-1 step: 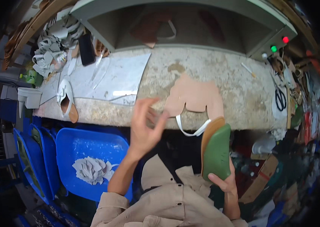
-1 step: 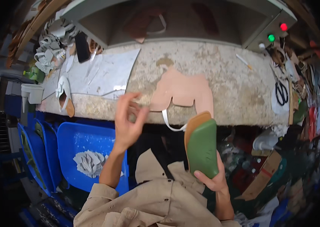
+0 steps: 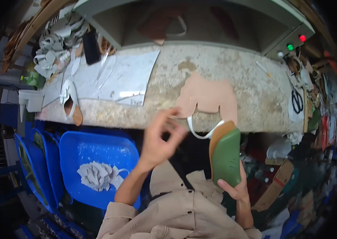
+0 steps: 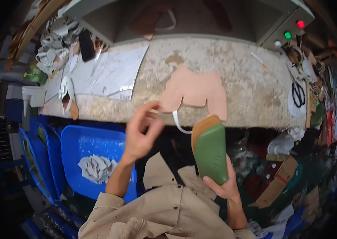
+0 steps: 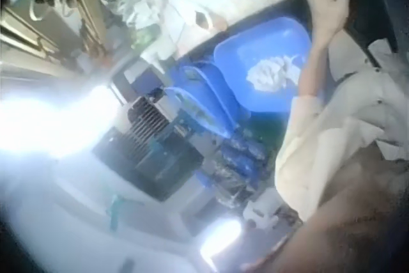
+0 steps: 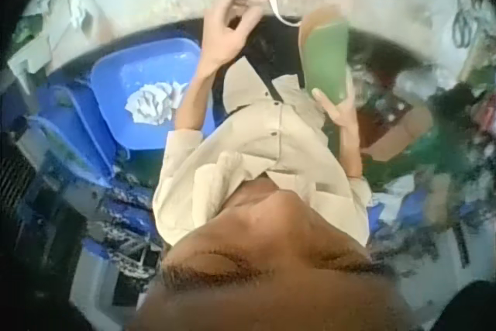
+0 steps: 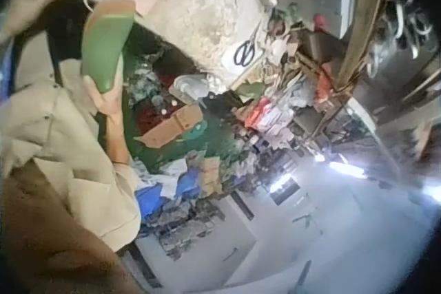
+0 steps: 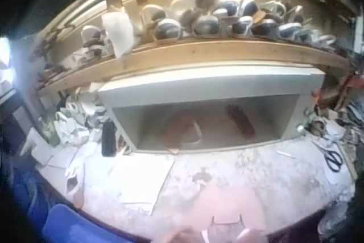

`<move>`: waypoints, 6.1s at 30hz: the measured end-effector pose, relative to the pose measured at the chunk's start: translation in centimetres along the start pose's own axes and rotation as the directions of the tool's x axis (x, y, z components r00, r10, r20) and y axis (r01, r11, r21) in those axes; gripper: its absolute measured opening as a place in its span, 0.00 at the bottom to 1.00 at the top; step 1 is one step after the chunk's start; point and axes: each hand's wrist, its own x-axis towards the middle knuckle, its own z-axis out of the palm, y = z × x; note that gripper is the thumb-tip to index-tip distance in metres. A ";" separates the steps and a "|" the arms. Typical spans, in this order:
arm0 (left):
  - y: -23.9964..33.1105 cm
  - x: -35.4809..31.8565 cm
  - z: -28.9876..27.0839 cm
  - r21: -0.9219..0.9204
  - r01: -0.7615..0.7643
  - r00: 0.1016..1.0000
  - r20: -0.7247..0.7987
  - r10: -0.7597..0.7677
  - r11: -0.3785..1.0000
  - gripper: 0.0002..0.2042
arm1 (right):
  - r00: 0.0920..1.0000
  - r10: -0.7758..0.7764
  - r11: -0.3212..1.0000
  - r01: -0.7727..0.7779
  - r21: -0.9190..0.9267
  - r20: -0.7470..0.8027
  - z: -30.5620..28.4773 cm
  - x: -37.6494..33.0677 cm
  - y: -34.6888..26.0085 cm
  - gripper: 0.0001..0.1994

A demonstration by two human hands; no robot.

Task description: The person repeatedly assembles white slipper straps onto green slipper soles by hand. They pick up a strap and a sole, align the strap over the sole, and press the edges to secure it. The person handles multiple slipper units one at a time, placing each finished slipper on the workbench.

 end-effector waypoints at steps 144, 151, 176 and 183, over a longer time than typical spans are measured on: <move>-5.4 -5.1 7.5 -0.099 0.438 0.729 0.621 -0.288 0.894 0.23 | 0.926 0.353 0.909 -0.373 0.186 0.132 -3.2 7.4 6.7 0.07; -5.1 -5.1 7.5 -0.094 0.425 0.731 0.623 -0.280 0.900 0.23 | 0.989 0.049 0.963 -0.010 -0.270 0.140 -3.2 6.2 3.5 0.12; -9.8 -9.0 9.6 -0.524 0.599 0.799 0.432 -0.418 0.605 0.10 | 0.985 0.154 0.913 -0.111 -0.392 0.081 -1.3 5.5 1.3 0.19; -11.1 -7.7 9.8 -0.468 0.618 0.773 0.506 -0.382 0.631 0.11 | 0.973 0.218 0.929 -0.184 -0.322 0.076 -1.2 5.3 1.6 0.18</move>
